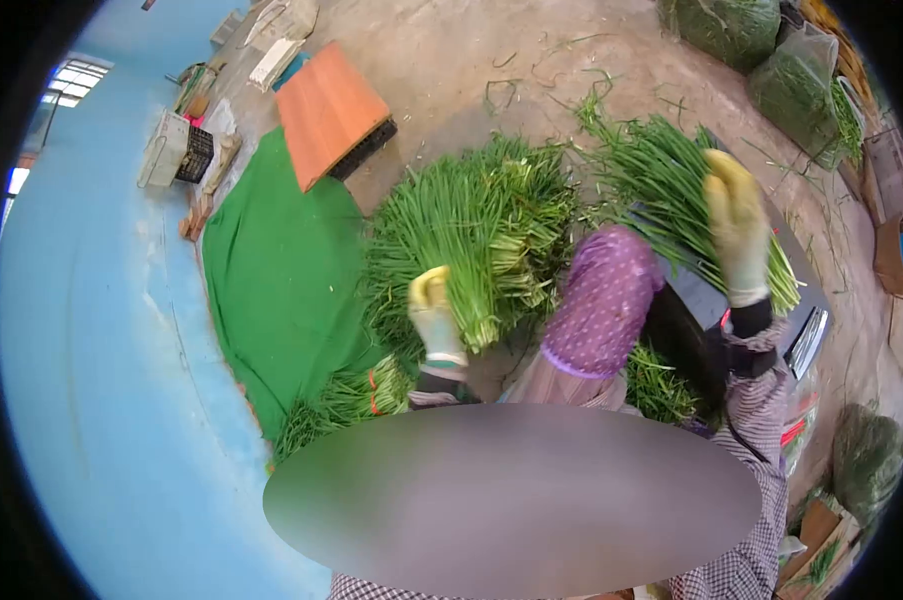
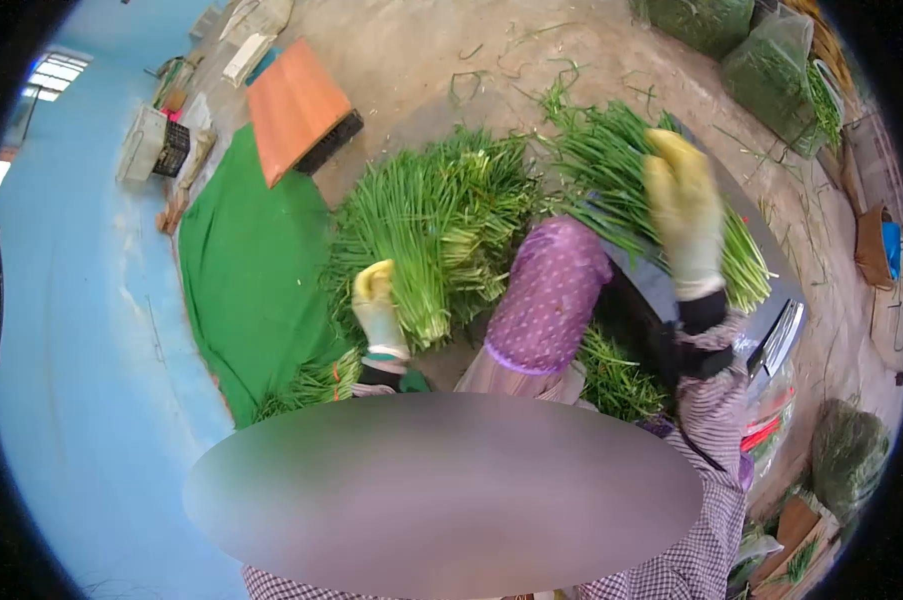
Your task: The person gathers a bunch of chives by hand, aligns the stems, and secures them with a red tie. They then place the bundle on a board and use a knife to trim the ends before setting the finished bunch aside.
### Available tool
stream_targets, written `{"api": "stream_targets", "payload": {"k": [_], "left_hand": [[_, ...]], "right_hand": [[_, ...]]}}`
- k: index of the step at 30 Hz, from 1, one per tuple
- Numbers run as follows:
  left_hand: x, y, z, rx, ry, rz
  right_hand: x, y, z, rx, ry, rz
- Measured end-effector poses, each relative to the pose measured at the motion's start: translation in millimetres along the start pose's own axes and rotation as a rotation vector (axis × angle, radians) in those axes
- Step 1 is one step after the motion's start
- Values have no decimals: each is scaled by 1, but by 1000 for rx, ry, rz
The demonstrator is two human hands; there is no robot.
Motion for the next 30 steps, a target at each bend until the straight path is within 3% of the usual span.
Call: {"api": "stream_targets", "payload": {"k": [1, 2, 4, 6, 8, 10, 11, 13, 15, 16, 18, 20, 21, 22, 24, 25, 28, 29, 30], "left_hand": [[7, 60, 39, 16, -69, -20], [4, 126, 68, -60, -93, 234], [-18, 182, 74, -97, 18, 633], [-39, 182, 55, -168, 48, 776], [-39, 219, 33, -226, 232, 762], [-42, 203, 28, -112, 148, 794], [-42, 184, 25, -123, 89, 807], [-45, 182, 10, -251, 196, 859], [-49, 175, -12, -417, 317, 867], [-49, 170, -20, -497, 320, 870], [-49, 162, -24, -669, 290, 839], [-42, 135, -3, -759, 265, 776], [-37, 120, 4, -812, 256, 739], [-29, 111, 19, -693, 205, 608], [-28, 134, 43, -365, 90, 544], [-33, 143, 38, -239, 142, 699], [-51, 128, -8, -257, 421, 750], [-55, 125, -20, -377, 378, 737], [-50, 116, -35, -519, 407, 667]], "right_hand": [[6, 42, -31, 246, 65, -52], [0, 71, -75, 413, 149, -27], [-37, 103, -181, 550, 381, -134], [-95, 97, -291, 453, 673, -328], [-145, 90, -341, 171, 1054, -488], [-207, 75, -379, 69, 1264, -590], [-218, 84, -381, 104, 1268, -615], [-242, 98, -389, 200, 1280, -747], [-281, 83, -420, 295, 1082, -807], [-274, 88, -407, 119, 987, -780], [-305, 58, -451, 460, 879, -809], [-280, 104, -429, 1137, 986, -1029], [-264, 116, -403, 971, 1084, -1159], [-251, 116, -394, 1002, 1057, -1160], [-232, 108, -378, 1066, 1002, -1163], [-228, 105, -369, 999, 1089, -1192], [-225, 84, -376, 671, 1110, -799], [-199, 107, -363, 435, 988, -414], [-201, 108, -346, 73, 982, -310]]}}
Point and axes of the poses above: each hand's wrist, its own x-axis towards the middle knuckle, its own z-axis out of the back of the hand, y = z × x, the point moved 10 cm from there along x, towards the middle knuckle, and after that the axes turned 4 degrees about y, right-handed, at the moved point
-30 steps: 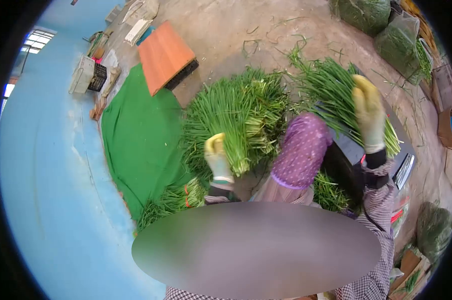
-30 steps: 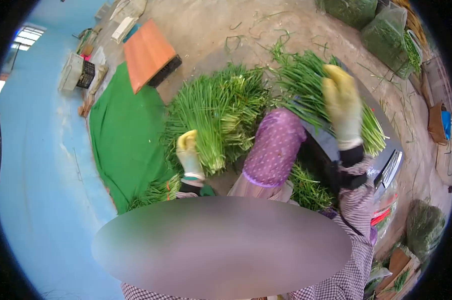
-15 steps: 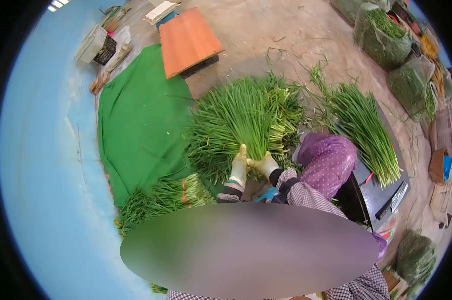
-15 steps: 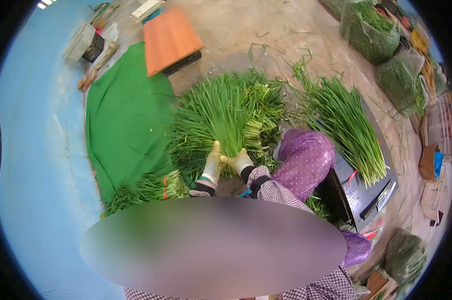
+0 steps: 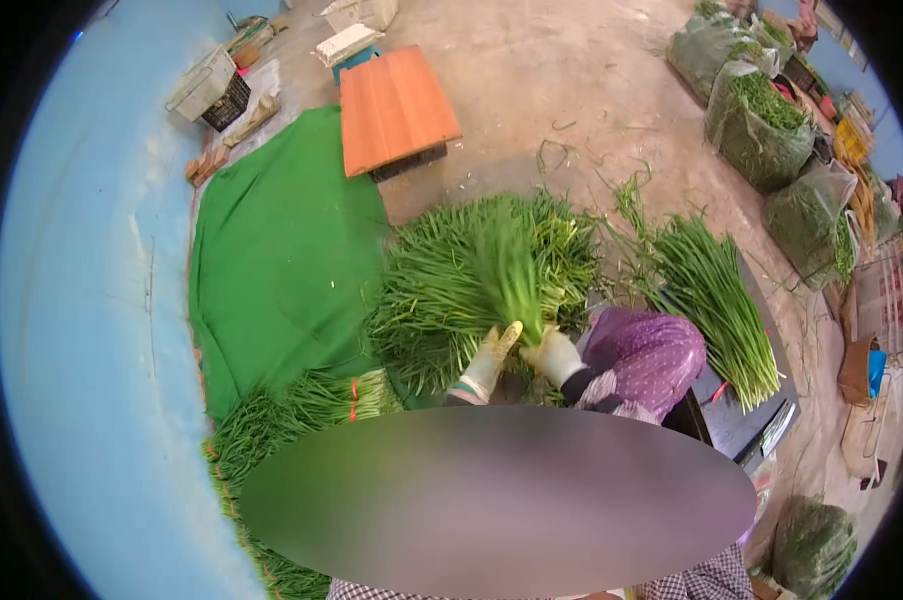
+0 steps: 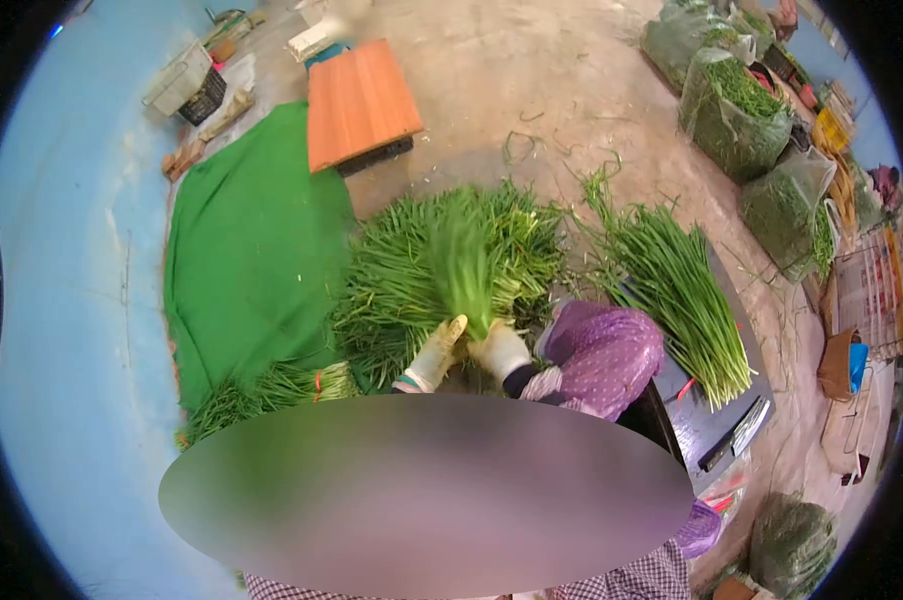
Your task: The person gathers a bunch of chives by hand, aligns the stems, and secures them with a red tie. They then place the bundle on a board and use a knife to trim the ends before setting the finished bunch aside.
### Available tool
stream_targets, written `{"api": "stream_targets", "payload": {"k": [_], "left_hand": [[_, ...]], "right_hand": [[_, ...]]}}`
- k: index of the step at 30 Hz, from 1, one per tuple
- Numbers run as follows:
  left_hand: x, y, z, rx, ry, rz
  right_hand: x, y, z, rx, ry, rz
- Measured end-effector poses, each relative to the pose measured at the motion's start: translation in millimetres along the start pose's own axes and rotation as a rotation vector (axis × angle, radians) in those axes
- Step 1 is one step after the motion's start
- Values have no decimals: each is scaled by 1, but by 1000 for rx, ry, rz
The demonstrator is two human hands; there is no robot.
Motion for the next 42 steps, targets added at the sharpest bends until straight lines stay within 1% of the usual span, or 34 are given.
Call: {"api": "stream_targets", "payload": {"k": [2, 3, 4, 5, 6, 7, 8, 9, 10, 11, 12, 13, 14, 15, 16, 18, 19, 20, 22, 23, 25, 26, 27, 28, 29, 31, 32, 33, 34, 35, 36, 38, 40, 42], "left_hand": [[2, -23, -27, -204, 174, -158], [-13, -43, -34, -142, 191, -253], [-10, -44, -32, -85, 191, -359], [-7, -45, -30, -29, 184, -465], [-21, -57, -46, -269, 222, -340], [-16, -58, -45, -234, 227, -377], [-11, -60, -44, -200, 231, -415], [-5, -62, -43, -167, 234, -453], [-29, -96, -64, -150, 304, -490], [-53, -131, -85, -135, 376, -528], [-50, -130, -107, -265, 494, -374], [-69, -151, -131, -315, 531, -388], [-85, -168, -157, -364, 574, -393], [-85, -164, -181, -425, 678, -307], [-96, -170, -206, -405, 754, -314], [-115, -171, -255, -308, 861, -384], [-126, -167, -279, -290, 895, -375], [-127, -155, -297, -235, 887, -386], [-129, -131, -328, -119, 874, -417], [-142, -129, -348, -79, 886, -469], [-144, -92, -380, -6, 976, -404], [-149, -74, -393, 30, 1017, -370], [-156, -66, -402, 40, 966, -376], [-159, -49, -414, 75, 1002, -370], [-156, -32, -423, 107, 1033, -363], [-165, -7, -432, 178, 1086, -373], [-170, 2, -436, 188, 1083, -418], [-171, 15, -440, 195, 1077, -464], [-171, 27, -443, 202, 1067, -510], [-171, 38, -444, 303, 1083, -563], [-179, 37, -441, 393, 1070, -710], [-198, 28, -441, 602, 1035, -826], [-201, 29, -445, 804, 1007, -978], [-202, 40, -439, 990, 960, -1131]], "right_hand": [[-38, 37, 14, -199, -12, -66], [-54, 49, 16, -243, -58, -6], [-66, 60, 22, -286, -107, 52], [-72, 69, 31, -294, -28, 78], [-82, 79, 47, -304, 48, 102], [-98, 92, 68, -378, 192, 163], [-111, 102, 94, -338, 174, 286], [-126, 103, 127, -273, -108, 532], [-135, 98, 169, 94, -135, 450], [-140, 95, 209, 173, -181, 317], [-156, 94, 254, 205, -418, 392], [-167, 74, 289, 309, -572, 301], [-183, 62, 325, 255, -789, 491], [-191, 37, 348, 383, -810, 437], [-202, 16, 364, 516, -830, 379], [-231, 22, 389, 256, -896, 417], [-249, 18, 396, 126, -922, 405], [-256, 8, 392, 329, -850, 425], [-304, 24, 402, 89, -1053, 377], [-337, 33, 409, -19, -1201, 356], [-400, 57, 415, -264, -1473, 299], [-417, 60, 414, -278, -1475, 299], [-432, 62, 412, -291, -1471, 299], [-443, 63, 409, -304, -1462, 301], [-430, 46, 408, -22, -1330, 311], [-415, -8, 396, -33, -1254, 169], [-409, -34, 389, -32, -1208, 103], [-408, -64, 386, 145, -1120, 35], [-404, -95, 379, 437, -1058, 123], [-403, -117, 370, 618, -993, 179], [-402, -137, 356, 801, -925, 240], [-419, -173, 332, 603, -989, 140], [-427, -201, 311, 673, -1006, 236], [-438, -221, 311, 1001, -986, 522]]}}
Point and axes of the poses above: each hand's wrist, its own x-axis towards the middle knuckle, its own z-axis out of the back of the hand, y = z × x, the point moved 10 cm from there along x, towards the middle knuckle, and after that the axes turned 4 degrees about y, right-handed, at the moved point
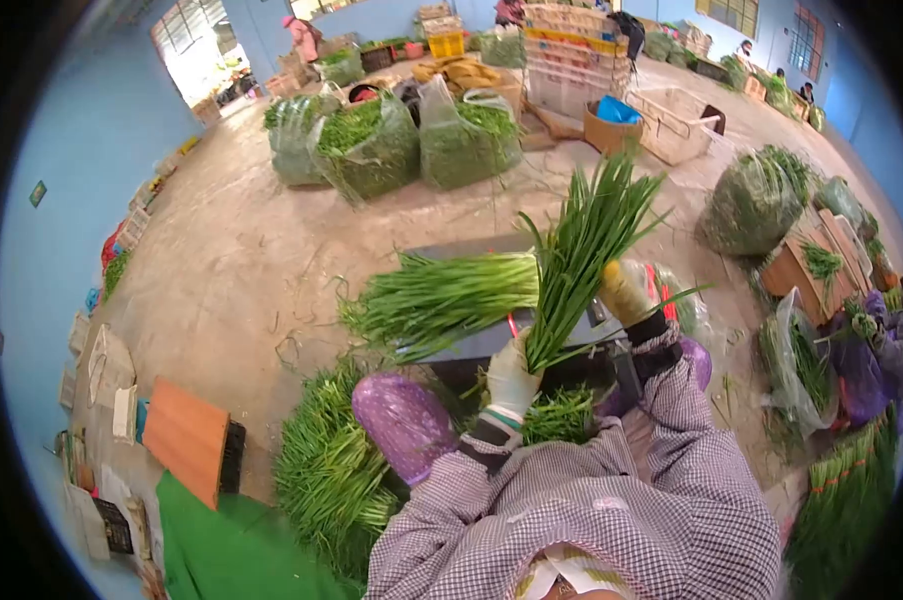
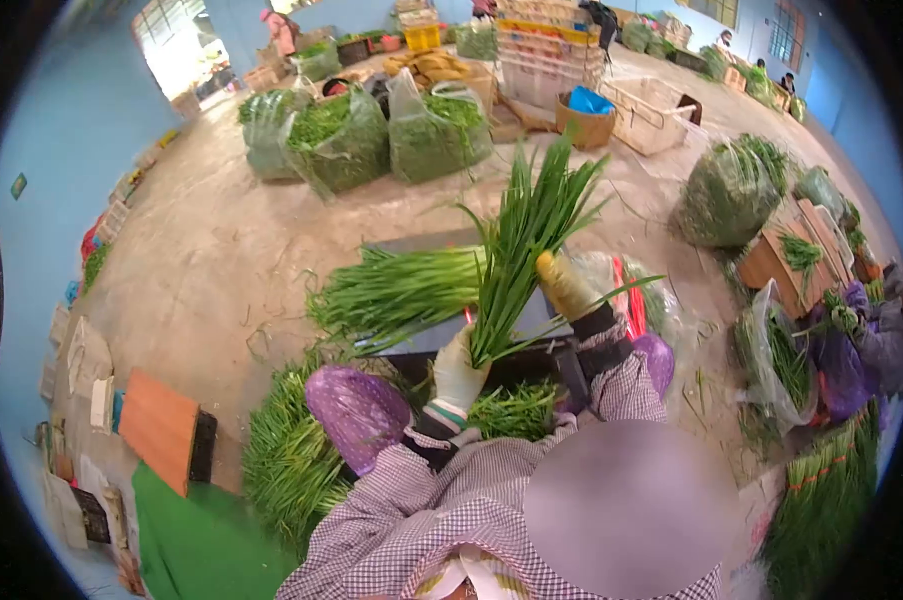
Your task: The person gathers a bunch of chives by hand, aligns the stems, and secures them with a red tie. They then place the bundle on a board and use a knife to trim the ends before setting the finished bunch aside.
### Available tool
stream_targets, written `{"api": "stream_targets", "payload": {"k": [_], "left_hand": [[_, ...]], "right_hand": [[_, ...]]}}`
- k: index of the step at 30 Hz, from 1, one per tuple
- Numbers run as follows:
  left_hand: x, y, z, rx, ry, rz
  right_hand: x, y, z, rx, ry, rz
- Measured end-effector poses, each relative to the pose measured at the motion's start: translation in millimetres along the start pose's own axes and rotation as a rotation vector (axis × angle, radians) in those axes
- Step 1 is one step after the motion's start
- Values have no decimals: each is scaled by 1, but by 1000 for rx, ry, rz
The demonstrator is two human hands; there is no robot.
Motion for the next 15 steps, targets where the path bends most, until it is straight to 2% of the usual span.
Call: {"api": "stream_targets", "payload": {"k": [1, 3, 4, 7, 10, 11, 14, 15], "left_hand": [[-5, 3, -5, 54, 26, -16], [-13, 10, -19, 175, 143, -2], [-15, 8, -21, 174, 138, -22], [-24, 13, -33, 182, 185, -47], [-23, 6, -37, 92, 223, -89], [-22, 0, -39, 91, 298, -79], [-29, -1, -30, 69, 671, -102], [-41, 28, -40, 9, 800, -121]], "right_hand": [[1, 21, -14, 101, -38, 7], [4, 35, -10, 102, -95, -105], [4, 39, -9, 106, -119, -161], [3, 50, -18, 34, -355, -246], [-1, 61, -34, 188, -389, -122], [-3, 73, -45, 171, -406, -77], [-8, 76, -68, 10, -268, -110], [-15, 54, -64, -209, -247, -274]]}}
Point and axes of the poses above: each hand's wrist, its own x-axis towards the middle knuckle, its own z-axis out of the back of the hand, y = z × x, the point moved 10 cm from there along x, towards the middle knuckle, and after that the axes turned 4 degrees about y, right-handed, at the moved point
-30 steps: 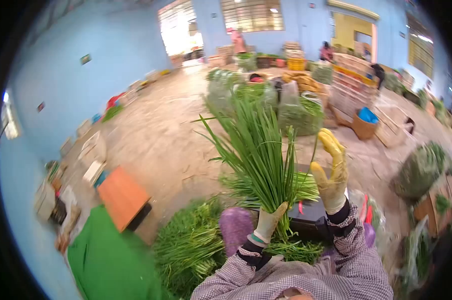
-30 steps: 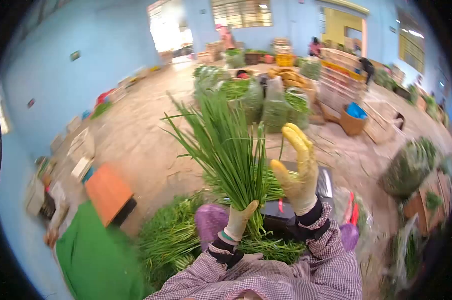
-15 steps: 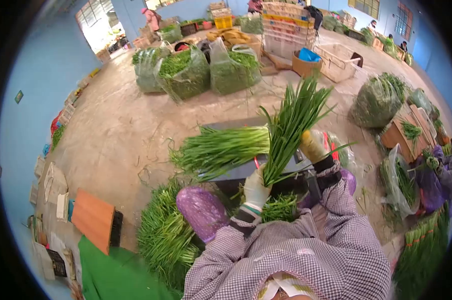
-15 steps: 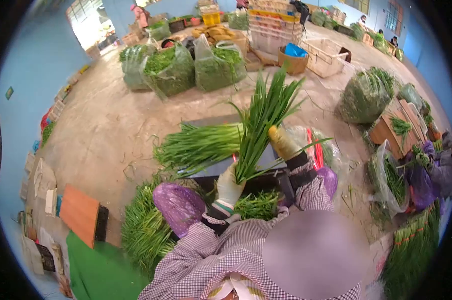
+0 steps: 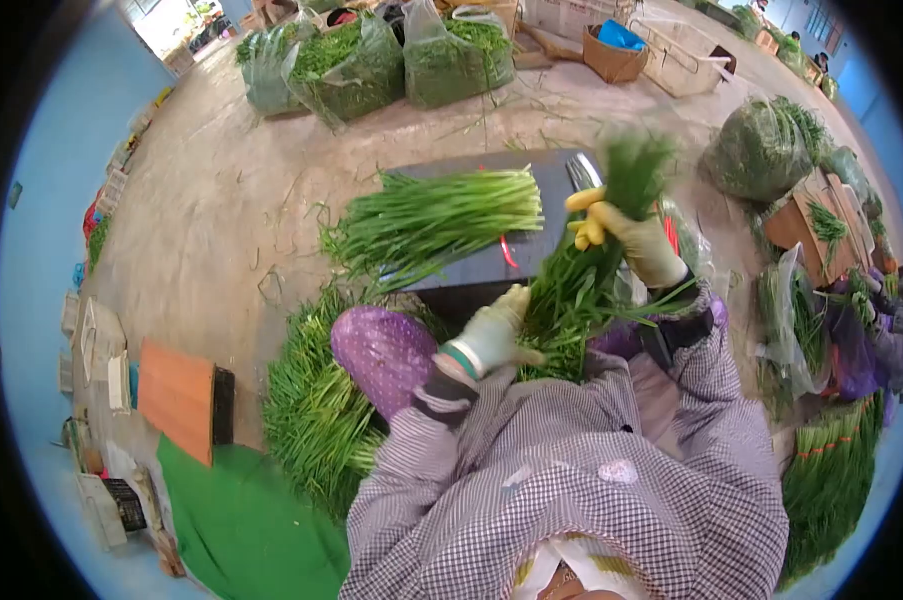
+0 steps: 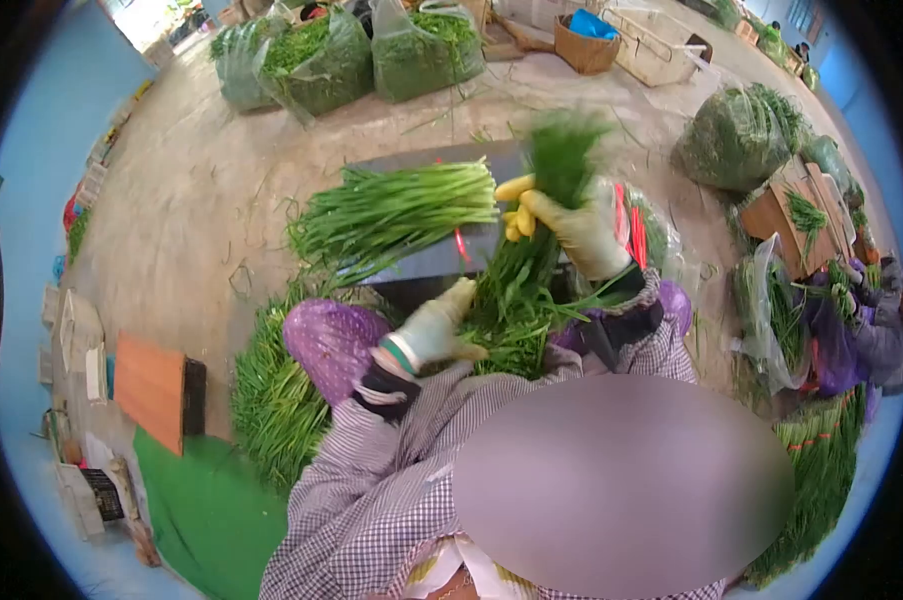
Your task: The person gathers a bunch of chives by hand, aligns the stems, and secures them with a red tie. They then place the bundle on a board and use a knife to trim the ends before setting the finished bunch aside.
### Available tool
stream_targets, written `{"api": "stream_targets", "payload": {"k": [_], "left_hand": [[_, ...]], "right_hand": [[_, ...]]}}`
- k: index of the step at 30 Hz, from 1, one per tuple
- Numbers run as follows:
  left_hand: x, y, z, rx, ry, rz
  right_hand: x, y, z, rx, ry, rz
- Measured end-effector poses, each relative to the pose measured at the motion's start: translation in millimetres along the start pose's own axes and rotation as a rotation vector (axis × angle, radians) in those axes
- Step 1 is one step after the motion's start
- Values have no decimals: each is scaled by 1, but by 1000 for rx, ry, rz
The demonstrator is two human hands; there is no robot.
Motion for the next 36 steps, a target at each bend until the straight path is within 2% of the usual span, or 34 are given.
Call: {"api": "stream_targets", "payload": {"k": [1, 3, 5, 7, 8, 11, 13, 14, 15, 17, 19, 20, 21, 22, 23, 24, 25, 26, 27, 28, 29, 31, 33, 34, 35, 36], "left_hand": [[-11, 7, 10, 21, 189, 157], [-32, 28, 47, 25, 125, 316], [-37, 39, 75, -127, 125, 461], [-38, 20, 116, -290, -349, 235], [-42, 10, 139, -368, -595, 103], [-24, -40, 139, -655, -560, -235], [-8, -67, 113, -758, -421, -332], [6, -74, 95, -633, -320, -309], [11, -84, 85, -545, -372, -306], [23, -79, 47, -800, -323, -243], [24, -64, 40, -1237, -421, -149], [16, -63, 64, -1058, -508, -153], [7, -65, 72, -1162, -420, -116], [4, -60, 88, -1177, -433, -208], [2, -55, 103, -1188, -450, -301], [-5, -41, 110, -1297, -499, -271], [-12, -26, 118, -1403, -551, -241], [-19, -16, 134, -1446, -595, -305], [-29, -7, 148, -1491, -643, -368], [-44, 11, 158, -1510, -809, -273], [-56, 41, 162, -1557, -873, -220], [-73, 94, 164, -1710, -952, -220], [-94, 141, 161, -1726, -1084, -194], [-101, 159, 157, -1734, -1145, -182], [-107, 172, 154, -1712, -1214, -154], [-114, 183, 149, -1691, -1281, -127]], "right_hand": [[-4, -28, 5, -10, -48, -57], [-19, -5, -3, 77, -46, 31], [-24, 2, -1, 400, -13, 283], [-14, -44, -1, -224, 6, -30], [-16, -57, -2, -102, -22, -60], [-25, -24, -15, 23, -73, 52], [-28, -1, -28, 13, -122, 79], [-27, 13, -39, 15, -133, 96], [-29, 19, -48, 14, -149, 111], [-26, 17, -75, 3, -22, 63], [-18, 23, -95, 11, 117, 143], [-12, 18, -90, -89, 259, 189], [-6, 24, -85, -151, 303, 351], [-2, 29, -80, -204, 337, 517], [11, -13, -77, -14, 360, 344], [23, -55, -73, 186, 348, 174], [29, -125, -71, 38, 426, -27], [13, -175, -83, 123, 632, -179], [0, -220, -76, -14, 657, -340], [-16, -264, -68, -153, 695, -500], [-25, -299, -58, -231, 704, -408], [-59, -230, -101, 500, 703, -598], [-63, -199, -96, 408, 641, -412], [-70, -186, -101, 510, 661, -374], [-72, -174, -109, 719, 534, -366], [-74, -177, -109, 645, 606, -357]]}}
Point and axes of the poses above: each hand's wrist, its own x-axis towards the middle knuckle, its own z-axis out of the back of the hand, y = z × x, the point moved 10 cm from there along x, towards the middle knuckle, and after that the axes turned 4 degrees about y, right-handed, at the moved point
